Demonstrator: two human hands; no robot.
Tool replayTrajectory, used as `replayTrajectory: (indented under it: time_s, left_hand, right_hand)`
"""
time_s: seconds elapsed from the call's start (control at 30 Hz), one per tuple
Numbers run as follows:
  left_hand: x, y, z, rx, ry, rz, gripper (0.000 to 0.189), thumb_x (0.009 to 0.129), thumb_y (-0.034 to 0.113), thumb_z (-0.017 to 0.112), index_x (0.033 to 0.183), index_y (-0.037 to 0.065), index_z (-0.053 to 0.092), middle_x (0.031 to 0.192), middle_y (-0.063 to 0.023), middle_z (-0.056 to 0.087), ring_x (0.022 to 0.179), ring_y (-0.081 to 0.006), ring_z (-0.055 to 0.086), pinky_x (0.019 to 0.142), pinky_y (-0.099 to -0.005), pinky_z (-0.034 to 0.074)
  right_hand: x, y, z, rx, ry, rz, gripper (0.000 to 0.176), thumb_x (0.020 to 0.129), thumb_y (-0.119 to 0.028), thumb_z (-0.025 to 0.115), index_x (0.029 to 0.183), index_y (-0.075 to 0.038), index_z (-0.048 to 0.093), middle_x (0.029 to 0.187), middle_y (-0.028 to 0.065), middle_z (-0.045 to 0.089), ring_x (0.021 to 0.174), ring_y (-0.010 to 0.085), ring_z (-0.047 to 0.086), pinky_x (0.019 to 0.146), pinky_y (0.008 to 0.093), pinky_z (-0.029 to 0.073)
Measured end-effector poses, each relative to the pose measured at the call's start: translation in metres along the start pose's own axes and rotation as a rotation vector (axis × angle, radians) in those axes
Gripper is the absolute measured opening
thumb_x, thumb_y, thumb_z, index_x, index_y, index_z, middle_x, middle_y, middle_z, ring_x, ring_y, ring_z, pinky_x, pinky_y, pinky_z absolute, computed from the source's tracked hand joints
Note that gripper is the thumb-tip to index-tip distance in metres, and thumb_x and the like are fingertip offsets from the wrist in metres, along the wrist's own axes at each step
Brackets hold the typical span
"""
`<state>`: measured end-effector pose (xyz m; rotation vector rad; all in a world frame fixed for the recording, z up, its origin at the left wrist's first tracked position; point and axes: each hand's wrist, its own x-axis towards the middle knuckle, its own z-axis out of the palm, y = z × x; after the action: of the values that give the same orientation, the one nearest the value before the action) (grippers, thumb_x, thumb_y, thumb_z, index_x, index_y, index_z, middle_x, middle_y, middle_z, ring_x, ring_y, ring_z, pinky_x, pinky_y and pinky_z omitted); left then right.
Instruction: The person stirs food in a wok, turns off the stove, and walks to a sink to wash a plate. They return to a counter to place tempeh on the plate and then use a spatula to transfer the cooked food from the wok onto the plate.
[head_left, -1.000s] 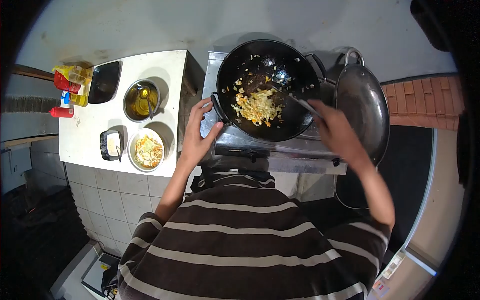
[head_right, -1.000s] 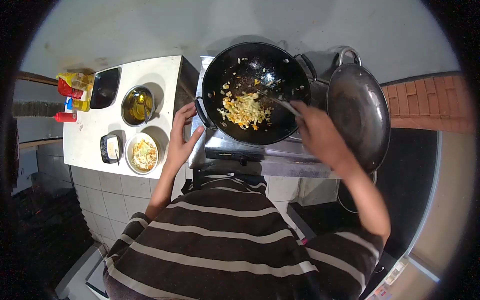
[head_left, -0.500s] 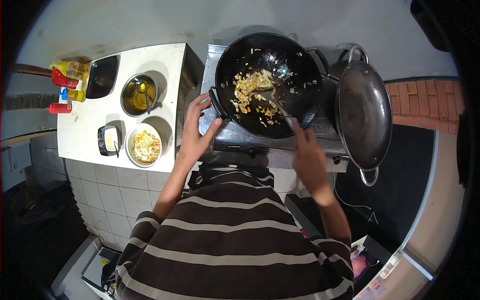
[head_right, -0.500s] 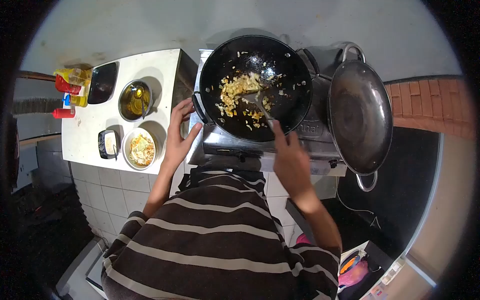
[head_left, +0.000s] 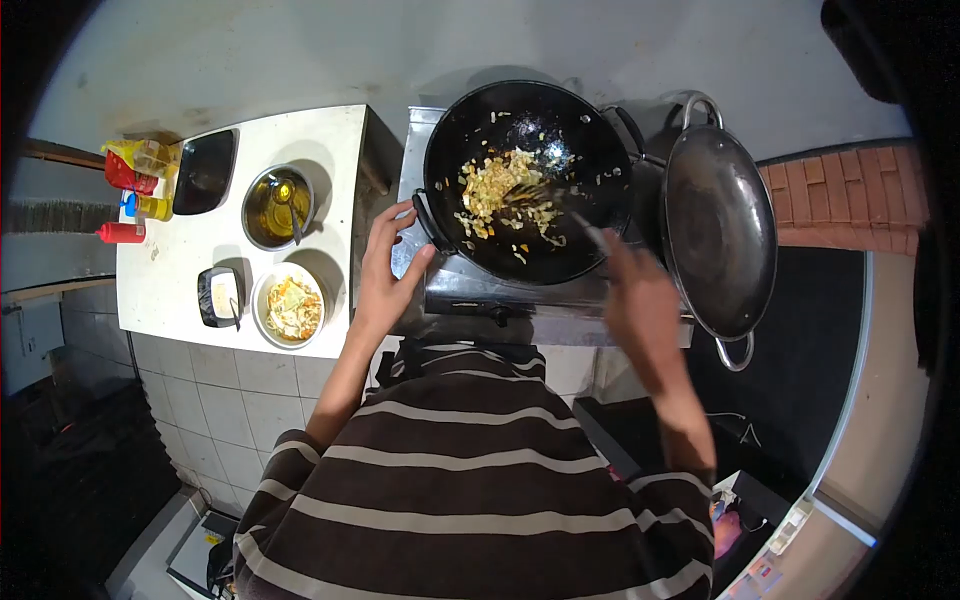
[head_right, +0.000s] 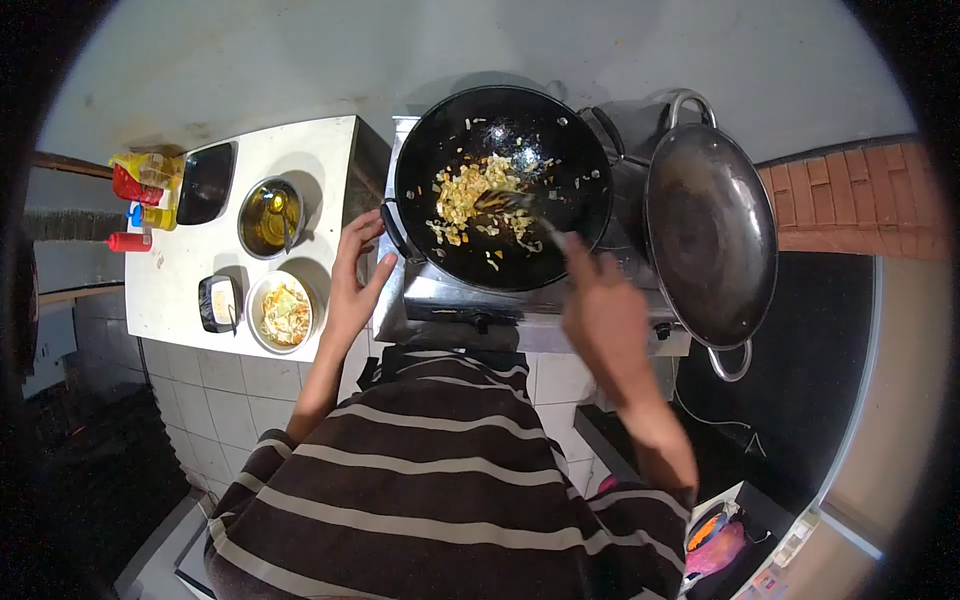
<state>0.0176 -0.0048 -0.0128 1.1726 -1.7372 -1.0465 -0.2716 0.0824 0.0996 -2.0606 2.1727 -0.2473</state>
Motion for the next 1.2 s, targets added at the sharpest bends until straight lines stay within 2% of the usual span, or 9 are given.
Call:
replayTrajectory:
  time_s: [0.13,0.3,0.37,0.4,0.47,0.67,0.9,1.13,1.2]
  left_hand:
    - [-0.001,0.007,0.0,-0.017,0.015,-0.05,0.041,0.088,0.012,0.067,0.125,-0.002,0.054,0.134,-0.0133,0.051,0.122,-0.0294,0.055,0.098,-0.0368,0.043]
    - [0.0,0.005,-0.006,0.038,0.019,-0.022,0.034,0.09,0.014,0.066,0.119,-0.002,0.061,0.134,-0.0132,0.051,0.122,-0.0285,0.053,0.1,-0.0375,0.042]
    - [-0.002,0.0,-0.009,0.068,0.014,0.016,0.033,0.09,0.015,0.066,0.118,-0.002,0.063,0.134,-0.0131,0.051,0.119,-0.0281,0.055,0.099,-0.0364,0.043]
    - [-0.001,0.0,-0.011,0.071,0.03,0.009,0.033,0.09,0.015,0.066,0.118,-0.002,0.063,0.134,-0.0131,0.051,0.119,-0.0281,0.055,0.099,-0.0364,0.043]
    - [-0.003,0.004,-0.014,0.027,0.002,-0.011,0.034,0.09,0.015,0.066,0.119,-0.001,0.063,0.133,-0.0126,0.052,0.115,-0.0271,0.058,0.097,-0.0351,0.044]
    - [-0.006,0.009,-0.014,0.074,-0.037,0.006,0.038,0.091,0.017,0.066,0.124,0.0,0.06,0.132,-0.0118,0.053,0.113,-0.0258,0.059,0.096,-0.0346,0.044]
    - [-0.005,0.007,-0.014,0.016,-0.077,-0.071,0.038,0.091,0.013,0.063,0.127,0.001,0.059,0.134,-0.0122,0.053,0.126,-0.0258,0.051,0.105,-0.0347,0.038]
    - [-0.004,0.008,-0.014,0.096,-0.071,-0.005,0.04,0.091,0.016,0.065,0.126,-0.002,0.059,0.131,-0.0137,0.057,0.121,-0.0286,0.055,0.102,-0.0333,0.04]
    - [-0.004,0.009,-0.015,0.089,-0.081,-0.024,0.04,0.091,0.016,0.065,0.126,-0.002,0.058,0.131,-0.0137,0.056,0.122,-0.0287,0.055,0.102,-0.0335,0.04]
  right_hand:
    - [0.054,0.024,-0.055,-0.207,-0.1,0.133,0.023,0.086,-0.011,0.055,0.104,-0.001,0.066,0.081,0.0269,0.065,0.083,0.0433,0.065,0.074,0.0516,0.053]
    - [0.137,0.07,-0.015,-0.09,-0.148,-0.013,0.025,0.089,-0.022,0.06,0.091,0.001,0.071,0.082,0.0285,0.066,0.085,0.0416,0.066,0.077,0.0511,0.052]
    - [0.147,0.044,-0.008,0.192,-0.564,0.334,0.028,0.089,-0.026,0.063,0.096,0.0,0.071,0.088,0.0258,0.067,0.089,0.041,0.066,0.078,0.0476,0.052]
    - [0.146,0.044,-0.007,0.187,-0.569,0.317,0.028,0.089,-0.026,0.063,0.096,0.0,0.071,0.088,0.0258,0.067,0.089,0.041,0.066,0.078,0.0476,0.052]
    - [0.135,0.055,-0.008,0.149,-0.222,-0.194,0.027,0.088,-0.026,0.066,0.099,-0.001,0.071,0.088,0.0209,0.069,0.086,0.0389,0.067,0.075,0.0445,0.052]
    - [0.175,0.06,-0.055,-0.142,-0.024,-0.388,0.018,0.086,-0.018,0.066,0.098,-0.006,0.071,0.085,0.0192,0.068,0.084,0.0399,0.064,0.074,0.0457,0.05]
    - [0.206,0.03,-0.024,0.001,-0.387,-0.597,0.02,0.086,-0.021,0.066,0.102,-0.009,0.071,0.093,0.0147,0.07,0.089,0.0357,0.065,0.077,0.0429,0.05]
    - [0.262,0.004,-0.022,-0.052,-0.119,-0.698,0.023,0.085,-0.022,0.067,0.105,-0.013,0.071,0.094,0.012,0.071,0.092,0.0353,0.065,0.08,0.0447,0.049]
    - [0.249,0.001,-0.005,-0.026,-0.395,-0.748,0.023,0.083,-0.022,0.069,0.104,-0.012,0.072,0.093,0.0117,0.071,0.091,0.0346,0.065,0.08,0.0447,0.049]
